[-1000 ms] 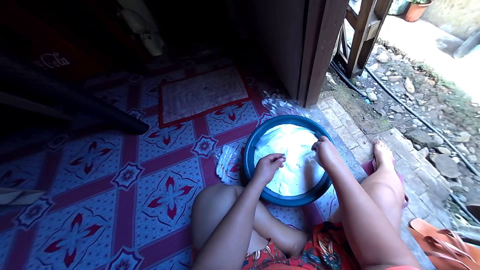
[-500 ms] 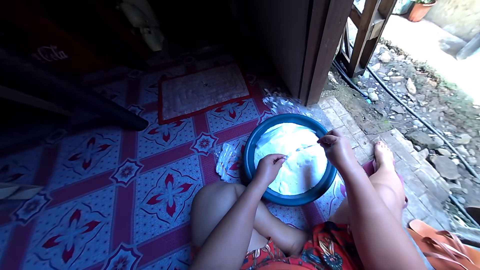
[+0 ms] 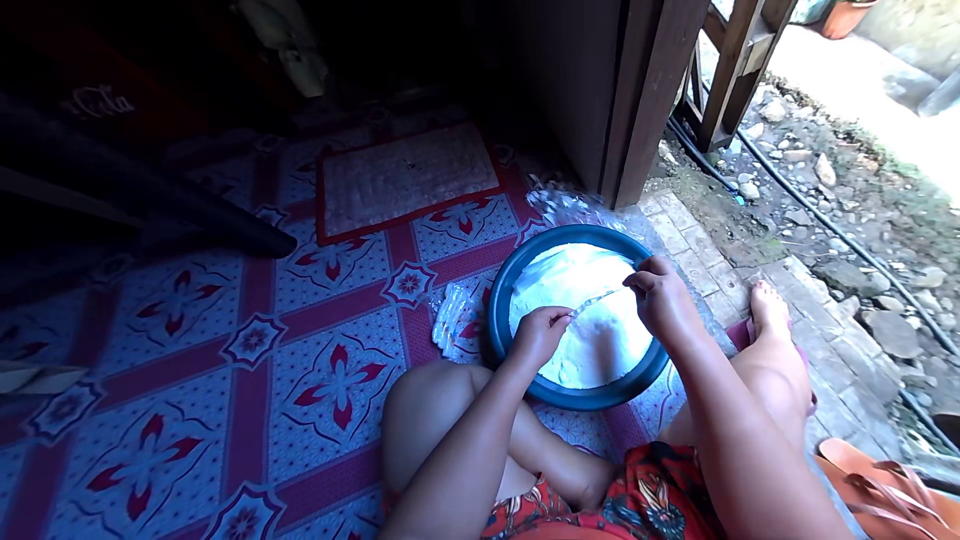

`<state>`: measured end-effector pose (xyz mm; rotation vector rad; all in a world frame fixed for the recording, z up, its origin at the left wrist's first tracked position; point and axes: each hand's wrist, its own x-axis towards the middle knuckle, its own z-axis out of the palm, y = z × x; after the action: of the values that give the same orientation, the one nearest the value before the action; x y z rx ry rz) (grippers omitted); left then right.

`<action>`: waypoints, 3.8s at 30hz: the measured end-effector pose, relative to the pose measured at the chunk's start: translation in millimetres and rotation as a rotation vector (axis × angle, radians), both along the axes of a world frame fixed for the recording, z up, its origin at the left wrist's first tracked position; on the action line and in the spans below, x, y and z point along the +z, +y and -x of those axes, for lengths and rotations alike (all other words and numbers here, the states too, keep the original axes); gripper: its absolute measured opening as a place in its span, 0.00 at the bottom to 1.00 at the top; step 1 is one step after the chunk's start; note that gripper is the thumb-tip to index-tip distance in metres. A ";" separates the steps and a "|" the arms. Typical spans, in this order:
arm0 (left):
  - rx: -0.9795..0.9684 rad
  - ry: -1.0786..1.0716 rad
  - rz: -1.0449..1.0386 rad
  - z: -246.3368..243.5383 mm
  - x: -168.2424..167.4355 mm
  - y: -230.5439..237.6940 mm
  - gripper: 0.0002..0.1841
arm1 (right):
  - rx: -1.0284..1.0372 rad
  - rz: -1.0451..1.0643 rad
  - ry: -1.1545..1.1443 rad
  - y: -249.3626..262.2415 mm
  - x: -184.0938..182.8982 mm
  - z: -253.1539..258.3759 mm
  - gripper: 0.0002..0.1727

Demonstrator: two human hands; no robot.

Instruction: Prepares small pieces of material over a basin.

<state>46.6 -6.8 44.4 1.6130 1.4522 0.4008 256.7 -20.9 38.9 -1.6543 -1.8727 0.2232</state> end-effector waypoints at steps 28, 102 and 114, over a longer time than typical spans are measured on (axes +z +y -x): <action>-0.021 0.061 -0.018 0.0 2.8 -1.4 0.13 | -0.078 0.182 0.058 2.5 -5.8 -11.5 0.08; 0.224 -0.581 0.029 -49.3 -34.8 -7.8 0.09 | 0.075 0.469 0.275 2.8 14.0 -9.4 0.24; 0.182 -0.559 -0.046 -49.8 -51.1 -11.1 0.07 | 0.038 0.360 0.311 -1.3 11.4 -3.4 0.33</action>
<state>96.4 -18.0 -6.7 1.2644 1.1603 0.9149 260.1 -22.2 50.4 -1.6946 -1.6953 0.8269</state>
